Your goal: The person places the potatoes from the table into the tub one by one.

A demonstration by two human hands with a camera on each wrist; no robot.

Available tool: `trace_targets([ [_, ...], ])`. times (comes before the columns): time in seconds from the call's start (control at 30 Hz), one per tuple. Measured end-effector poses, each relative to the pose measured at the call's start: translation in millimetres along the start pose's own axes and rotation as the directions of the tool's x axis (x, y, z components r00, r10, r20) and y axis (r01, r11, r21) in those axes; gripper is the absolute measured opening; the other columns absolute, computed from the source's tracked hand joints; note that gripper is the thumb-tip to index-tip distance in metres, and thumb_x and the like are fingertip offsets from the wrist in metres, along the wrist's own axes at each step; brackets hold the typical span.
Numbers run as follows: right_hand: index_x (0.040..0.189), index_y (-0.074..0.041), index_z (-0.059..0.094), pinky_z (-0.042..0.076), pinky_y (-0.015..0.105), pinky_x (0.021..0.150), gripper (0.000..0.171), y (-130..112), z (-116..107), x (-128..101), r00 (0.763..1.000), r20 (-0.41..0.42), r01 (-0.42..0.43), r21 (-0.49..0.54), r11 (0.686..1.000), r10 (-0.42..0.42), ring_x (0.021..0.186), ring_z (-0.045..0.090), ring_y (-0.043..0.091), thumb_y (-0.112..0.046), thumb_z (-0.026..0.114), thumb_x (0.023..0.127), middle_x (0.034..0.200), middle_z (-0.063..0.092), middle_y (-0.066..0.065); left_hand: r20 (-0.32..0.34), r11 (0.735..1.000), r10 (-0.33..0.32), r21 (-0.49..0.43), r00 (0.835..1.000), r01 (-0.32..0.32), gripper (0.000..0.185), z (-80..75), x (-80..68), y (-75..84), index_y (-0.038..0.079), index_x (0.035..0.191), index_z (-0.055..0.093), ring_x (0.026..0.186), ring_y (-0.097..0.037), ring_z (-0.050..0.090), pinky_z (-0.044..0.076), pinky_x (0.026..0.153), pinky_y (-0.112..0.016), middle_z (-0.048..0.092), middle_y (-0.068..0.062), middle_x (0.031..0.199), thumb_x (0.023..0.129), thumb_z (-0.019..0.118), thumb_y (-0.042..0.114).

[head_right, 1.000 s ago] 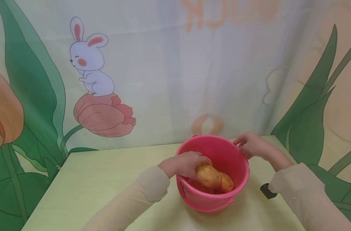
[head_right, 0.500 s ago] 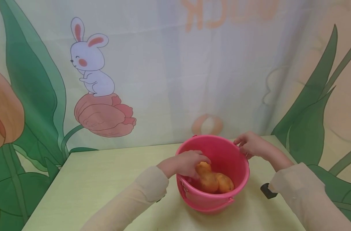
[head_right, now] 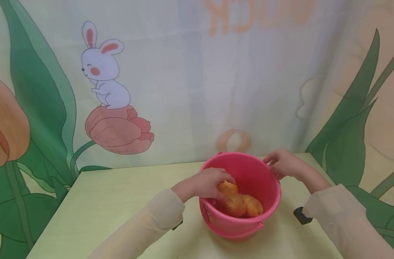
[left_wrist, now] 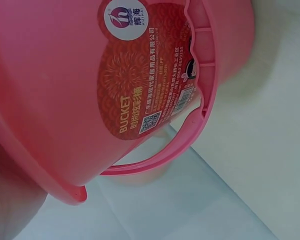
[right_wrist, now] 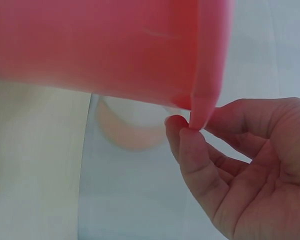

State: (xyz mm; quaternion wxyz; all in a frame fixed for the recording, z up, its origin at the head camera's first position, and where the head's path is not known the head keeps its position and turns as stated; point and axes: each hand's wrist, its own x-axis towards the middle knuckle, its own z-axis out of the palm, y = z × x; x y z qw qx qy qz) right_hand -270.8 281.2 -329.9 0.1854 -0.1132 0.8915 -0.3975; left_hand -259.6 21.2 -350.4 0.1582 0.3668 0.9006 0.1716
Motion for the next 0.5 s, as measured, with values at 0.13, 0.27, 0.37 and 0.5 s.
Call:
trace_targets([
  [0.13,0.119,0.014,0.045,0.054,0.034,0.062,0.039,1.5,-0.1,-1.1,1.000,-0.010,0.011,-0.007,1.000,-0.012,0.071,0.063,0.020,0.000,0.047,0.083,0.095,0.063,0.018,-0.025,0.999,0.039,0.013,0.999,-0.038,0.045,-0.7,-4.3,-1.6,0.026,0.114,0.058,0.102,-0.005,0.048,0.048,0.072,-0.017,0.056,0.009,0.113,0.070,0.072,0.028],
  [0.27,0.120,0.013,0.044,0.054,0.035,0.063,0.040,4.8,-0.9,-3.0,1.000,-0.020,0.017,-0.022,1.000,-0.018,0.072,0.063,0.019,-0.001,0.048,0.083,0.095,0.063,0.017,-0.047,0.997,0.077,0.031,0.996,-0.076,0.040,-2.5,-11.2,-3.6,0.023,0.111,0.060,0.103,-0.006,0.049,0.047,0.076,-0.017,0.057,0.007,0.112,0.073,0.070,0.029],
  [0.37,0.120,0.013,0.044,0.053,0.034,0.064,0.040,8.0,-3.0,-5.0,0.999,-0.045,0.020,-0.057,0.998,-0.023,0.073,0.062,0.018,-0.004,0.049,0.084,0.094,0.063,0.016,-0.067,0.995,0.093,0.048,0.993,-0.090,0.038,-5.8,-17.2,-5.6,0.023,0.111,0.060,0.103,-0.006,0.049,0.046,0.078,-0.017,0.057,0.008,0.111,0.075,0.068,0.030],
  [0.5,0.118,0.011,0.046,0.053,0.032,0.063,0.038,11.8,-6.5,-8.3,0.990,-0.133,0.030,-0.115,0.993,-0.045,0.074,0.059,0.017,-0.008,0.050,0.086,0.095,0.061,0.017,-0.103,0.996,0.089,0.032,0.991,-0.086,0.037,-11.4,-25.3,-9.5,0.021,0.112,0.059,0.102,-0.009,0.051,0.047,0.076,-0.018,0.057,0.007,0.110,0.076,0.068,0.028],
])
